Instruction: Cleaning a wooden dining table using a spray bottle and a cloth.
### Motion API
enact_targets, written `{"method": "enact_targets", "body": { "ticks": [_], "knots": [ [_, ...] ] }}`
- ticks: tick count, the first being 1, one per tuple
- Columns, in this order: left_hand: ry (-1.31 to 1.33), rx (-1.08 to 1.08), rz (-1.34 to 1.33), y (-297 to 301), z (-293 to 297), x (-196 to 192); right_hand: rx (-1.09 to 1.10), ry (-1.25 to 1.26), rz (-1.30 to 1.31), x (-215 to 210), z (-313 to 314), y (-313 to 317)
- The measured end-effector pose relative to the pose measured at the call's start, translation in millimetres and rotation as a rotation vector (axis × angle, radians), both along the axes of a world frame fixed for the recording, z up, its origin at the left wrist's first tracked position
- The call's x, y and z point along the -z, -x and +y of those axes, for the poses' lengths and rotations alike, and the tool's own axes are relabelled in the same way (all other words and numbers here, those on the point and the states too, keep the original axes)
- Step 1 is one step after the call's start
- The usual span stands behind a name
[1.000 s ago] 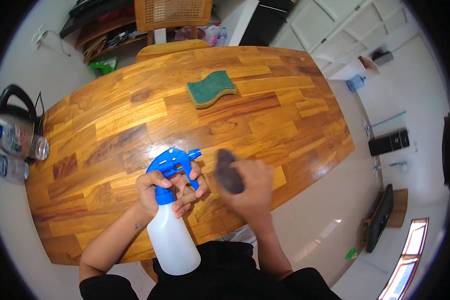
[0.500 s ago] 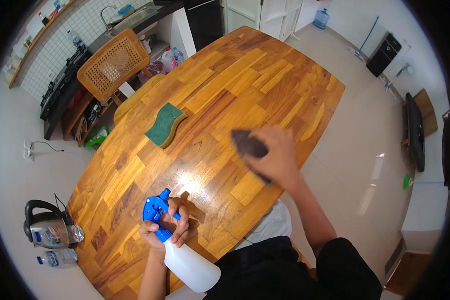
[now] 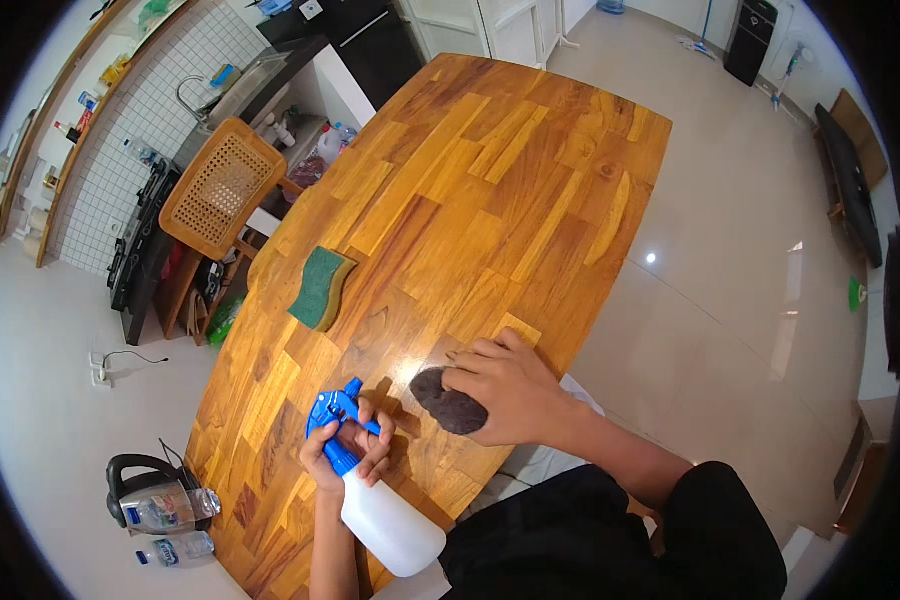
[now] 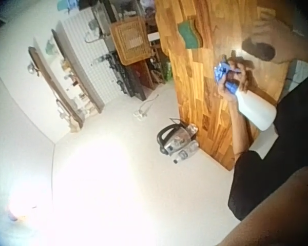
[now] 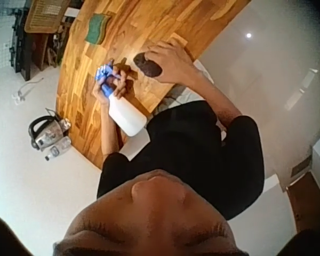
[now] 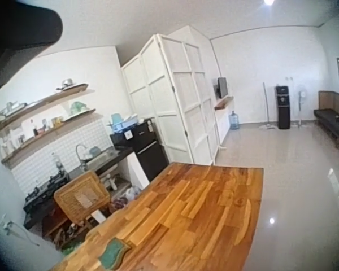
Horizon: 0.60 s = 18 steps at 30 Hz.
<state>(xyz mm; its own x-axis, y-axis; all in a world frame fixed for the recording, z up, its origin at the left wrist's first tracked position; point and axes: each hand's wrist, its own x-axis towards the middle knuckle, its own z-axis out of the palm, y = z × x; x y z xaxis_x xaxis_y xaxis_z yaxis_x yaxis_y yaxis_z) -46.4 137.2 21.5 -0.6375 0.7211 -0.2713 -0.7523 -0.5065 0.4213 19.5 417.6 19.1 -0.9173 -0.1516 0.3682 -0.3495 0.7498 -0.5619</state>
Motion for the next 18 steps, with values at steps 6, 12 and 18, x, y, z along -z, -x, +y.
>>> {"method": "enact_targets", "body": {
  "ticks": [6, 12, 18],
  "knots": [
    [0.134, 0.042, 0.116, 21, 21, -16, 0.339, 0.024, -0.031, -2, 56, 16],
    [0.078, 0.079, 0.129, 43, 38, -7, 0.803, -0.043, -0.048, -8, 100, 51],
    [-0.099, 0.080, 0.033, 45, 29, 2, 0.526, -0.090, 0.084, -4, 46, 56]
  ]
}}
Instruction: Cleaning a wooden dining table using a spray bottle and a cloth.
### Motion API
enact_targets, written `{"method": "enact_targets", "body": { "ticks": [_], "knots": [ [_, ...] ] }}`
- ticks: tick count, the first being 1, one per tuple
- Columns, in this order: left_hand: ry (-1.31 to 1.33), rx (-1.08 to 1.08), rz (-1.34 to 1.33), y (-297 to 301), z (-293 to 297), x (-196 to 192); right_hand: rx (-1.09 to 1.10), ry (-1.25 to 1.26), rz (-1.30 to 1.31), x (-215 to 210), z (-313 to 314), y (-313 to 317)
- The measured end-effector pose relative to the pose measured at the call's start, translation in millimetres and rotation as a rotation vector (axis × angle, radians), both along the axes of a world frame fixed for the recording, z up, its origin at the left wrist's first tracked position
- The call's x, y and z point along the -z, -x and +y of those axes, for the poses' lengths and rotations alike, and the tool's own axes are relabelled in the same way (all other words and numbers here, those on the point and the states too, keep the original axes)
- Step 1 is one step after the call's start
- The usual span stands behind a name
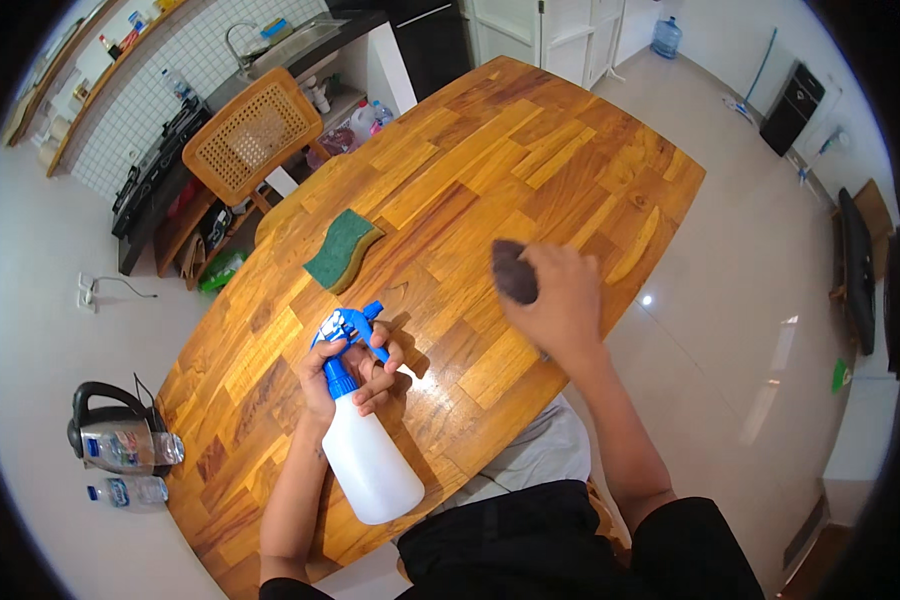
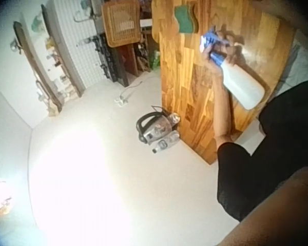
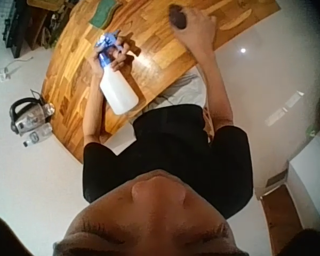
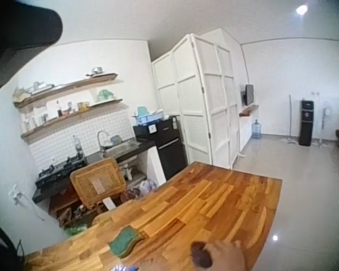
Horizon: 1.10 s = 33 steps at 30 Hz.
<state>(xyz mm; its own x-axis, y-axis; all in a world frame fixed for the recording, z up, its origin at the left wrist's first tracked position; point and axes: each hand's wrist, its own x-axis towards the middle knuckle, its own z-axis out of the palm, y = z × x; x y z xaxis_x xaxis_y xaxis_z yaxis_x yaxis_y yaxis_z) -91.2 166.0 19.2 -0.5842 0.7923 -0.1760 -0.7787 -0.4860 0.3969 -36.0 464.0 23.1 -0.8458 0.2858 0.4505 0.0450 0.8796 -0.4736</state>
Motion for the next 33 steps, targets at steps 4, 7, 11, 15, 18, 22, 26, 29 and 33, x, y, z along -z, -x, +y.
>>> {"method": "enact_targets", "body": {
  "ticks": [4, 7, 11, 15, 18, 22, 26, 29, 33],
  "knots": [
    [-0.070, -0.005, -0.029, -1, -4, 1, -0.289, 0.042, -0.022, 3, -49, -13],
    [-0.085, -0.025, -0.036, -4, -5, 0, -0.391, 0.067, -0.059, -3, -54, -20],
    [-0.116, -0.045, -0.036, -5, -9, 3, -0.283, 0.088, -0.014, -2, -34, -4],
    [-0.164, -0.032, -0.009, -5, -7, 5, 0.012, 0.026, 0.023, -4, 5, 27],
    [-0.178, -0.015, -0.026, -3, -7, 6, 0.266, 0.037, -0.077, -2, 13, 45],
    [-0.202, 0.019, -0.059, -3, -6, 6, 0.229, -0.031, -0.054, 3, -2, 30],
    [-0.175, 0.043, -0.018, 0, -8, 10, -0.046, 0.014, -0.068, 4, -31, 7],
    [-0.171, 0.039, -0.049, -4, -10, 9, -0.310, 0.082, -0.094, 1, -74, -14],
    [-0.186, 0.000, -0.067, -7, -9, 4, -0.552, 0.100, -0.187, -6, -87, -24]
  ]
}}
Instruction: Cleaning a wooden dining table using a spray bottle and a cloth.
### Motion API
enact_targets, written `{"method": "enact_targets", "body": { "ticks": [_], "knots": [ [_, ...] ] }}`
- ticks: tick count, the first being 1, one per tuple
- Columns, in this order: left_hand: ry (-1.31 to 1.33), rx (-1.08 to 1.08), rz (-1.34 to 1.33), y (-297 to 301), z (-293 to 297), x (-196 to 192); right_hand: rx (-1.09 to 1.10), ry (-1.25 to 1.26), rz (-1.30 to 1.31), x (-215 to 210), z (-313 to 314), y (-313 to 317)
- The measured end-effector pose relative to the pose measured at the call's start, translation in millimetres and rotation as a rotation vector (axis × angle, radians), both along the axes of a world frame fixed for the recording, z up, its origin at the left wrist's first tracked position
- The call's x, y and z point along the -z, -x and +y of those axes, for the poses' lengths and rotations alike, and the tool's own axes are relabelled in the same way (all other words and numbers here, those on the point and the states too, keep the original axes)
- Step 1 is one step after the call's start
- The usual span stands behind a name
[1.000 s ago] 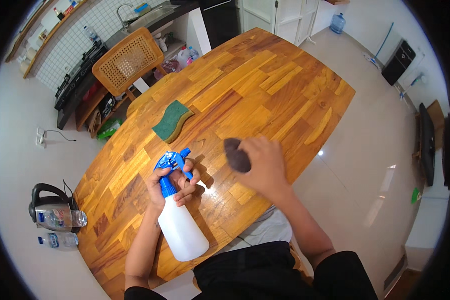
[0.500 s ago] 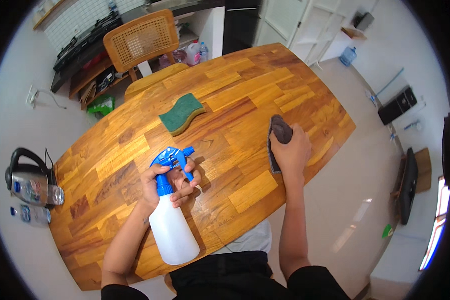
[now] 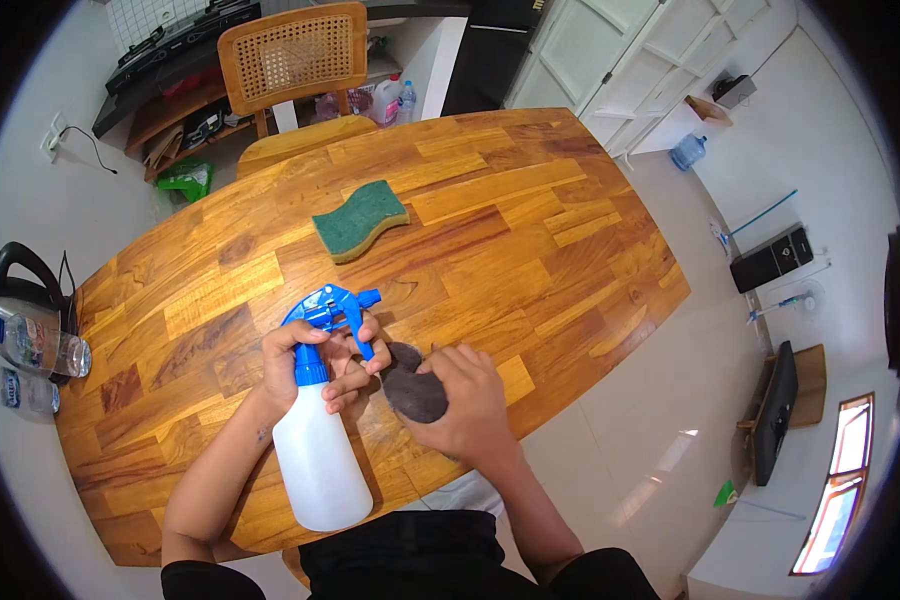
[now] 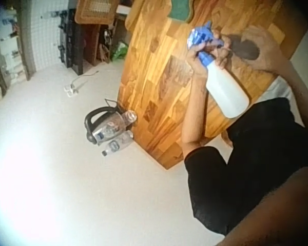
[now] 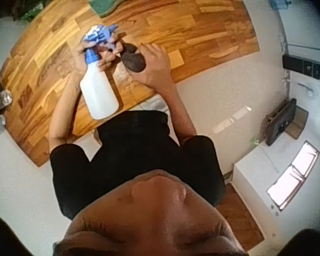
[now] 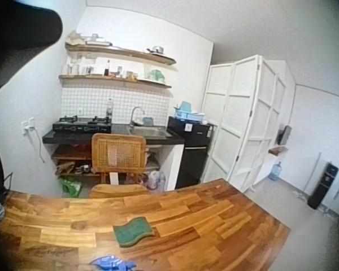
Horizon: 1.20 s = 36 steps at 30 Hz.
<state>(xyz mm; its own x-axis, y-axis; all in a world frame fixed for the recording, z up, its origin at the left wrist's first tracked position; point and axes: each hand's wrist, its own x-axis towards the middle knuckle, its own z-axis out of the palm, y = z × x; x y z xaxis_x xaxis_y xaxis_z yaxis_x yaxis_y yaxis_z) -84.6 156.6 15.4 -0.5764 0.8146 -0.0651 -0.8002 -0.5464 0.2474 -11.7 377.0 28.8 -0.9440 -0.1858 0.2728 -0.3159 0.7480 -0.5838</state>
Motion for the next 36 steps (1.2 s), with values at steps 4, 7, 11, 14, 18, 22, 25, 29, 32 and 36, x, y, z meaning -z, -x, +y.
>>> {"method": "enact_targets", "body": {
  "ticks": [4, 7, 11, 14, 18, 22, 25, 29, 32, 36],
  "knots": [
    [0.014, -0.038, -0.038, -1, 2, -2, 0.026, -0.011, 0.103, 12, 28, 9],
    [0.007, -0.020, -0.009, 1, 1, 0, 0.316, -0.038, 0.110, 5, 60, 29],
    [-0.036, 0.017, 0.029, 2, -3, 5, 0.678, -0.096, 0.003, -2, 115, 66],
    [-0.041, 0.023, 0.047, 4, 2, 6, 0.736, -0.189, 0.047, 6, 120, 66],
    [-0.002, 0.050, 0.038, 2, -1, 5, 0.611, -0.175, 0.122, 2, 81, 48],
    [-0.029, 0.072, 0.013, 3, 0, 7, 0.318, -0.086, -0.025, 0, 31, 18],
    [-0.037, 0.058, -0.013, 4, 2, 6, 0.208, -0.028, 0.075, -1, 7, -1],
    [-0.022, 0.009, -0.011, 1, 0, 4, 0.184, -0.081, 0.065, -1, 22, 2],
    [-0.030, 0.000, 0.005, 2, -1, 4, 0.504, -0.131, 0.148, 11, 74, 37],
    [-0.040, 0.030, -0.015, 2, 3, 5, 0.723, -0.271, 0.010, -10, 118, 81]
  ]
}}
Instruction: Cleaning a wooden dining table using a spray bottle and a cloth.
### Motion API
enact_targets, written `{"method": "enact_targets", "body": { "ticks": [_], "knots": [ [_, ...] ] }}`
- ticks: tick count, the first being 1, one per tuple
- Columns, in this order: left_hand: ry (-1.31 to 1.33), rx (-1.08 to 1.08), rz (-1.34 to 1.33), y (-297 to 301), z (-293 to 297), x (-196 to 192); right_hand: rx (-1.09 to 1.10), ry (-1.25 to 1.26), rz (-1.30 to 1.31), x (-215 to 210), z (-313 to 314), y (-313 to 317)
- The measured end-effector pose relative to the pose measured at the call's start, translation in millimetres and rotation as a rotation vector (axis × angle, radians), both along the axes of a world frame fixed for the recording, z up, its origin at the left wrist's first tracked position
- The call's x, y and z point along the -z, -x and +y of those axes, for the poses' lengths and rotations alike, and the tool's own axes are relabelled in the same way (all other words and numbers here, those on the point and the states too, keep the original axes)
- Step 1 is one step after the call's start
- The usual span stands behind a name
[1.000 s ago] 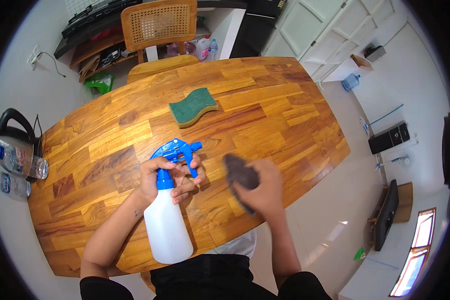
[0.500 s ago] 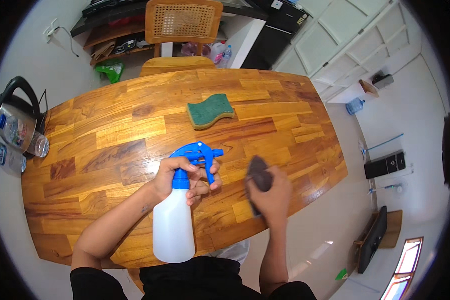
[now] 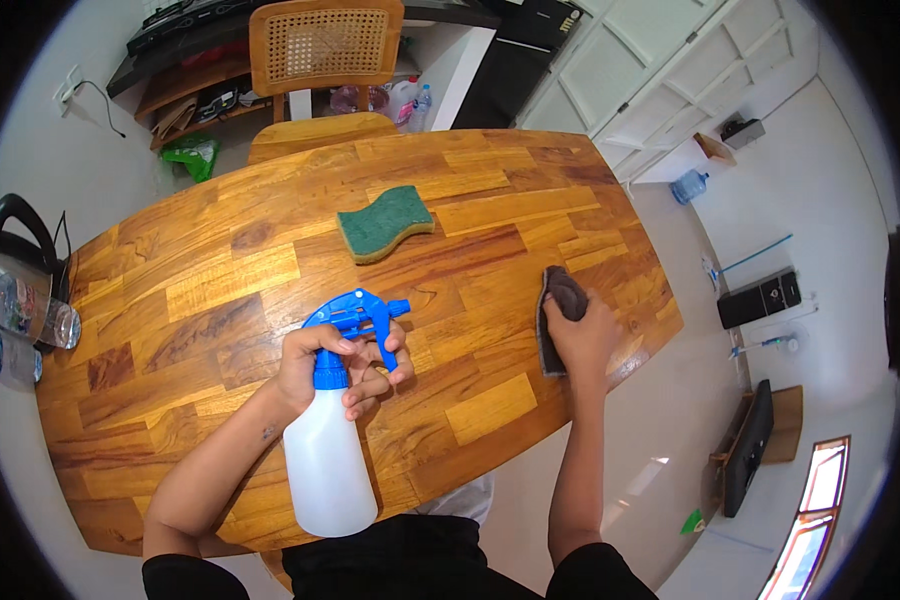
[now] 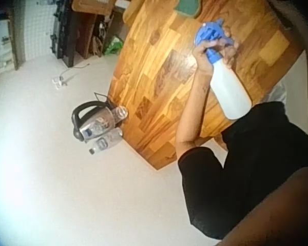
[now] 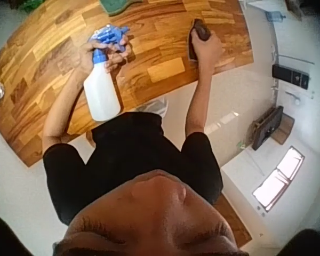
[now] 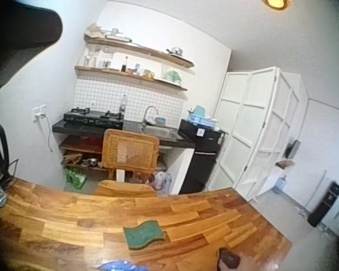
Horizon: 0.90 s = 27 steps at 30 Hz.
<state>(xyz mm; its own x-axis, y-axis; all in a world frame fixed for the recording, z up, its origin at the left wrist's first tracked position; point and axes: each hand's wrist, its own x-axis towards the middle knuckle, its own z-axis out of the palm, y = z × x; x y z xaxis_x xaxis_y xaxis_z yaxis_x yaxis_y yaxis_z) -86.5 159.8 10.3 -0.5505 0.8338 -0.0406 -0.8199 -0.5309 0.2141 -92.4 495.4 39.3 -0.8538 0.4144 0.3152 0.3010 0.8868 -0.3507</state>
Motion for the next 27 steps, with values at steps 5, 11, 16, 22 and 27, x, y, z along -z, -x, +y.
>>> {"method": "enact_targets", "body": {
  "ticks": [5, 11, 16, 22, 27],
  "knots": [
    [0.028, 0.010, 0.046, 1, -4, 0, 0.043, -0.156, -0.083, 0, -18, 3],
    [0.070, 0.024, 0.055, 2, -5, 0, -0.454, 0.006, -0.082, 8, -103, -49],
    [0.053, -0.020, -0.002, 1, -2, -5, -0.638, 0.110, -0.047, 6, -139, -65],
    [0.022, -0.039, 0.033, -1, -7, 3, -0.281, -0.005, 0.117, 11, -64, -28],
    [0.014, -0.042, 0.059, 1, -6, 2, 0.155, -0.031, -0.029, 1, -3, 10]
  ]
}}
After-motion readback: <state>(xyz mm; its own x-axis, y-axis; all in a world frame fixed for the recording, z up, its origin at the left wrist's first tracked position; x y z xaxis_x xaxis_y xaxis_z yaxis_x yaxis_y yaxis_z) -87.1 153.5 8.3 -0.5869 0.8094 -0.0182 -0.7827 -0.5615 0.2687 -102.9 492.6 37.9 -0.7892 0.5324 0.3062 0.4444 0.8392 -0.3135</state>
